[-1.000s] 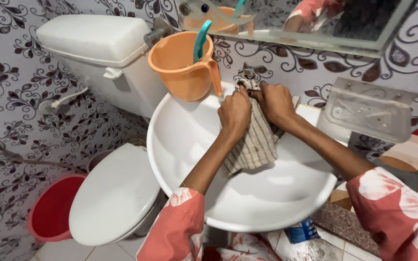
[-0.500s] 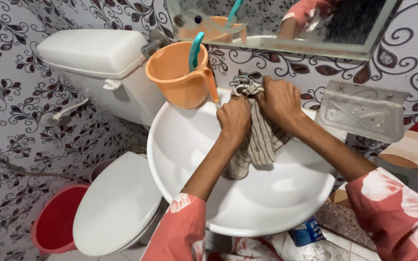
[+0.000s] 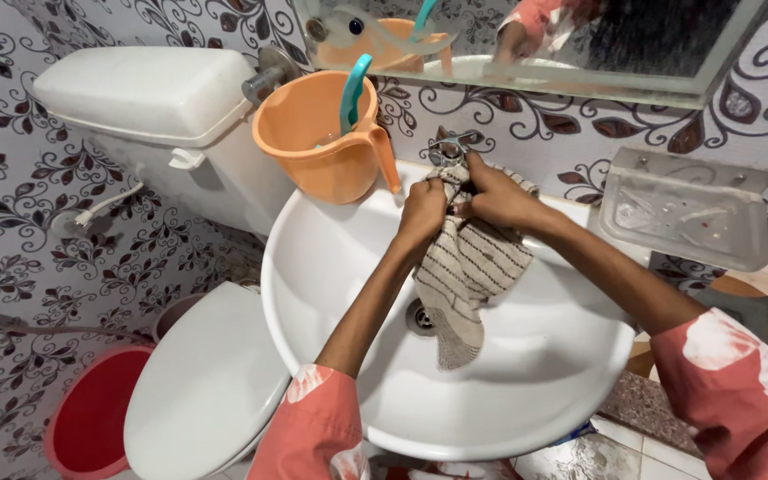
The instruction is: The person cleans a white bathroom sink using a patterned cloth. They repeatedly wet the cloth under the running tap, wring it out, and wipe the sink basin and faucet. The person also wipes the sink's rim and the area around the drain.
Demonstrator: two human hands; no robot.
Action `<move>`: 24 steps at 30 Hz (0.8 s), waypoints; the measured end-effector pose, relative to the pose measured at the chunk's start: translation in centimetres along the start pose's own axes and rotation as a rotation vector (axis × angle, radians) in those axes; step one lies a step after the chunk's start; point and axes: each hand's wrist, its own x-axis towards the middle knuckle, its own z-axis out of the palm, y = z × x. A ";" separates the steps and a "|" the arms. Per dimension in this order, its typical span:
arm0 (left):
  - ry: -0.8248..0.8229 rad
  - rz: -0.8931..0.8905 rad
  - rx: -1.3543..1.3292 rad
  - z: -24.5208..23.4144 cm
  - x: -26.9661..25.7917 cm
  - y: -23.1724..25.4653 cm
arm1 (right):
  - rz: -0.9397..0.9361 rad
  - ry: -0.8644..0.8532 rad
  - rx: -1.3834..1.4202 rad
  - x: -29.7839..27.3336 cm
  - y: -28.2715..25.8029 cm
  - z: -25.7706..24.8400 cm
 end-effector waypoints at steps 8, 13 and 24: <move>0.079 0.004 0.273 -1.2 -3.6 3.6 | -0.148 0.179 -0.310 1.5 1.1 0.2; 0.316 0.330 0.665 -0.7 -6.7 4.7 | -0.095 0.360 -0.350 -0.4 -0.6 1.3; 0.801 0.543 1.834 -0.6 -11.1 3.7 | -0.178 0.324 -0.359 -3.9 -0.8 3.5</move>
